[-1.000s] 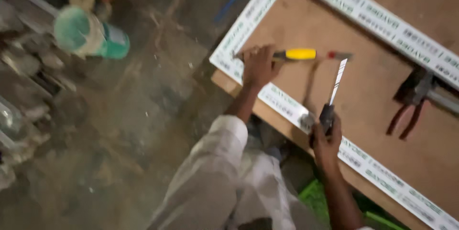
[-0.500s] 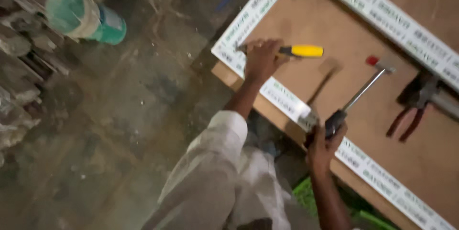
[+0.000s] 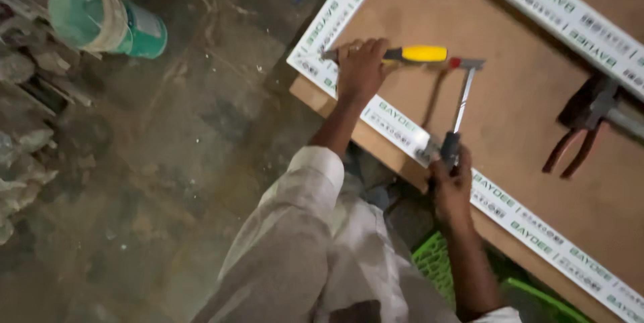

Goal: The person assembles a rectangular frame from white printed profile strips on a wooden workbench. They hold a strip in place with one hand while tapping the joints with a small mallet held in the other hand, working around the frame corners and repositioning the strips as they fit the pieces together.

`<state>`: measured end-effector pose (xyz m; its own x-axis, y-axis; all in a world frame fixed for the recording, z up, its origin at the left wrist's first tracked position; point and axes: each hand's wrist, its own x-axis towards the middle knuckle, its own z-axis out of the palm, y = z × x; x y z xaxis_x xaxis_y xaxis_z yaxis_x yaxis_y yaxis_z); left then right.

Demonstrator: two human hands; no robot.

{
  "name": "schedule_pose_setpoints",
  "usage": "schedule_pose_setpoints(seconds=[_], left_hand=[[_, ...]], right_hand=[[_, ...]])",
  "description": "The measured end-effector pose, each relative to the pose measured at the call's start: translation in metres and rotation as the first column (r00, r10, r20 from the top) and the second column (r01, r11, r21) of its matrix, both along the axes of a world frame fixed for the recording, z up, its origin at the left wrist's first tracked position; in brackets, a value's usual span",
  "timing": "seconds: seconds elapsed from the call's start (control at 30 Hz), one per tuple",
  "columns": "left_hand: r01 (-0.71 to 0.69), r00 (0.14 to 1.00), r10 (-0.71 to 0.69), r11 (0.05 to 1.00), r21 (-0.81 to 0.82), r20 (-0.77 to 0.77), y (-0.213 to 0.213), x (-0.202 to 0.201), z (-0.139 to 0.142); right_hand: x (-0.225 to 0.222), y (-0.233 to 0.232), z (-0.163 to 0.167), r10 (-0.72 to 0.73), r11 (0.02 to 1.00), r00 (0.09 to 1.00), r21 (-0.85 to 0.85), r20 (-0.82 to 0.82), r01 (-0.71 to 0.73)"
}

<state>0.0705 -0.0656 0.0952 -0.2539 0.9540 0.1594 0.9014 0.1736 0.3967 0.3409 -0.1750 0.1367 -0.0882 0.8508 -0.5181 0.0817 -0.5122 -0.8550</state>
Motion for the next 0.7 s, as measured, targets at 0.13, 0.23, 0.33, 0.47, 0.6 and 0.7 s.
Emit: schedule_pose_setpoints(seconds=[0.13,0.23,0.33,0.47,0.6,0.7], left_hand=[[-0.004,1.0,0.006,0.998,-0.065,0.028,-0.002,0.002,-0.005],[0.015,1.0,-0.015,0.999,0.034,0.011,0.001,0.001,-0.005],[0.003,1.0,-0.003,1.0,0.019,0.006,0.002,0.001,-0.003],[-0.001,0.998,0.003,1.0,0.027,-0.061,-0.001,0.002,-0.002],[-0.01,1.0,0.009,1.0,-0.025,-0.015,0.0,0.003,-0.005],[-0.008,1.0,0.008,1.0,0.017,-0.011,0.0,0.002,-0.006]], right_hand=[[-0.002,-0.002,-0.014,-0.26,0.945,0.925,0.123,-0.277,0.303],[-0.006,0.004,-0.021,-0.187,0.982,0.979,-0.024,-0.084,0.186],[-0.004,0.006,-0.02,0.04,0.999,0.999,-0.026,-0.021,-0.04],[-0.007,0.004,-0.014,-0.25,0.966,0.948,0.016,-0.198,0.258],[-0.01,0.013,-0.001,-0.017,0.999,0.996,-0.05,-0.087,0.012],[-0.006,0.017,0.008,0.128,0.991,0.99,-0.048,0.063,-0.125]])
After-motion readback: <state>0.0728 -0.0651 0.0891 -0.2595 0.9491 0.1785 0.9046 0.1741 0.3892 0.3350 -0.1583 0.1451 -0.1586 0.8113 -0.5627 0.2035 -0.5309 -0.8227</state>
